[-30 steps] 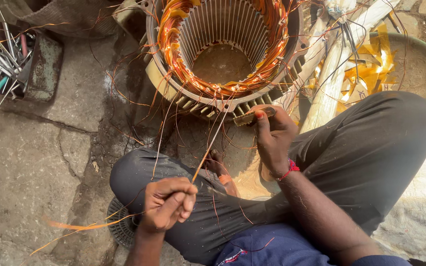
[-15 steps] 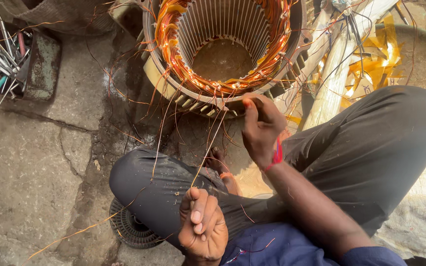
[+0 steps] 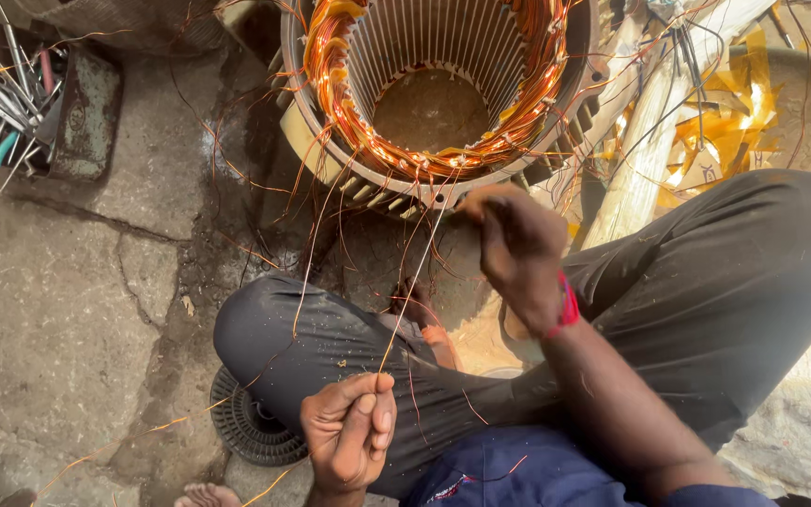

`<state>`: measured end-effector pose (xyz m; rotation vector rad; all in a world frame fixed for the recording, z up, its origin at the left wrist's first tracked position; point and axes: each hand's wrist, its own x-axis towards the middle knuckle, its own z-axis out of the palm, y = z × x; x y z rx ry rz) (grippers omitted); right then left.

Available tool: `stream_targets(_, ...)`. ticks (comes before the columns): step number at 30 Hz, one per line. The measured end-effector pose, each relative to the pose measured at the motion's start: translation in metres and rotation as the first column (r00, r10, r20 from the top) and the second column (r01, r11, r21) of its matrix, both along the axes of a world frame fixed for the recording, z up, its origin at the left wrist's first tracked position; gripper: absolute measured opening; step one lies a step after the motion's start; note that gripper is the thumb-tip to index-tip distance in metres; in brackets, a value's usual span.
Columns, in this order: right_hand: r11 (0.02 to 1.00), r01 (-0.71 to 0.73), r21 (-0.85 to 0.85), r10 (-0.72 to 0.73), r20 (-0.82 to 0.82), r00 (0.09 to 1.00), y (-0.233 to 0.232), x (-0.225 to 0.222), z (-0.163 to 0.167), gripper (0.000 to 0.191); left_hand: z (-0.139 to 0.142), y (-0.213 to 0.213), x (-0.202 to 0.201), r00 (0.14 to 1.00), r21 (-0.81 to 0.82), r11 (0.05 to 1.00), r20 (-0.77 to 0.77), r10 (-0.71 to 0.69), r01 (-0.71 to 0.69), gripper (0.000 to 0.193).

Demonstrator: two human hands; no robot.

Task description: The person sits on the ground and winds copper wire by hand into the slots of a motor stator. They repeatedly pull the wire through the slots and arrange the strands to form the coil windings.

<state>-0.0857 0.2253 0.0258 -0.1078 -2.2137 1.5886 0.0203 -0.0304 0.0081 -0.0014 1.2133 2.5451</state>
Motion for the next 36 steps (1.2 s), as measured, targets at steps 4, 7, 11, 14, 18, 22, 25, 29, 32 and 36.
stream_targets(4,0.904,-0.415,0.106,0.425,-0.332,0.842,-0.015,0.029,0.019,0.013,0.004,-0.005,-0.003,0.999,-0.111,0.994,-0.046,-0.016,0.011,0.028)
stream_targets(7,0.967,-0.251,-0.038,0.237,-0.223,0.945,0.0,0.017,0.012,0.009,0.007,-0.01,-0.002,0.998,-0.258,0.965,-0.03,-0.05,0.04,0.026)
stream_targets(11,0.893,-0.425,0.15,0.45,-0.323,0.832,-0.007,0.028,0.017,0.006,0.01,-0.017,-0.009,0.992,-0.4,0.915,-0.086,-0.094,0.052,0.024)
stream_targets(14,0.869,-0.488,-0.079,0.438,-0.335,0.834,0.011,0.045,0.013,0.005,0.016,-0.018,-0.01,0.988,-0.438,0.896,-0.097,-0.123,0.068,0.023)
stream_targets(18,0.904,0.169,-0.393,-0.216,-0.08,0.973,0.031,0.035,-0.008,0.01,0.023,-0.01,-0.017,0.966,-0.521,0.852,-0.244,-0.084,-0.058,0.026)
stream_targets(22,0.966,0.062,-0.252,-0.092,-0.11,0.99,0.026,0.04,-0.015,0.009,0.03,0.013,-0.033,0.849,-0.496,0.783,-0.523,0.076,-0.375,0.032)
stream_targets(25,0.966,-0.031,-0.256,0.007,-0.093,0.996,0.026,0.043,-0.022,0.009,0.042,0.025,-0.054,0.722,-0.348,0.851,-0.69,0.052,-0.394,0.035)
stream_targets(29,0.963,-0.003,-0.268,-0.005,-0.027,1.0,0.027,0.045,-0.028,0.01,0.064,0.031,-0.078,0.524,-0.435,0.783,-0.835,-0.166,-0.446,0.031)
stream_targets(32,0.966,0.047,-0.256,-0.048,0.002,0.999,0.028,0.046,-0.032,0.01,0.087,0.023,-0.089,0.344,-0.56,0.6,-0.827,-0.445,-0.572,0.029)
stream_targets(36,0.956,0.041,-0.291,-0.048,-0.017,0.999,0.028,0.045,-0.034,0.01,0.107,0.021,-0.107,0.052,-0.465,0.541,-0.79,-0.612,-0.701,0.033)
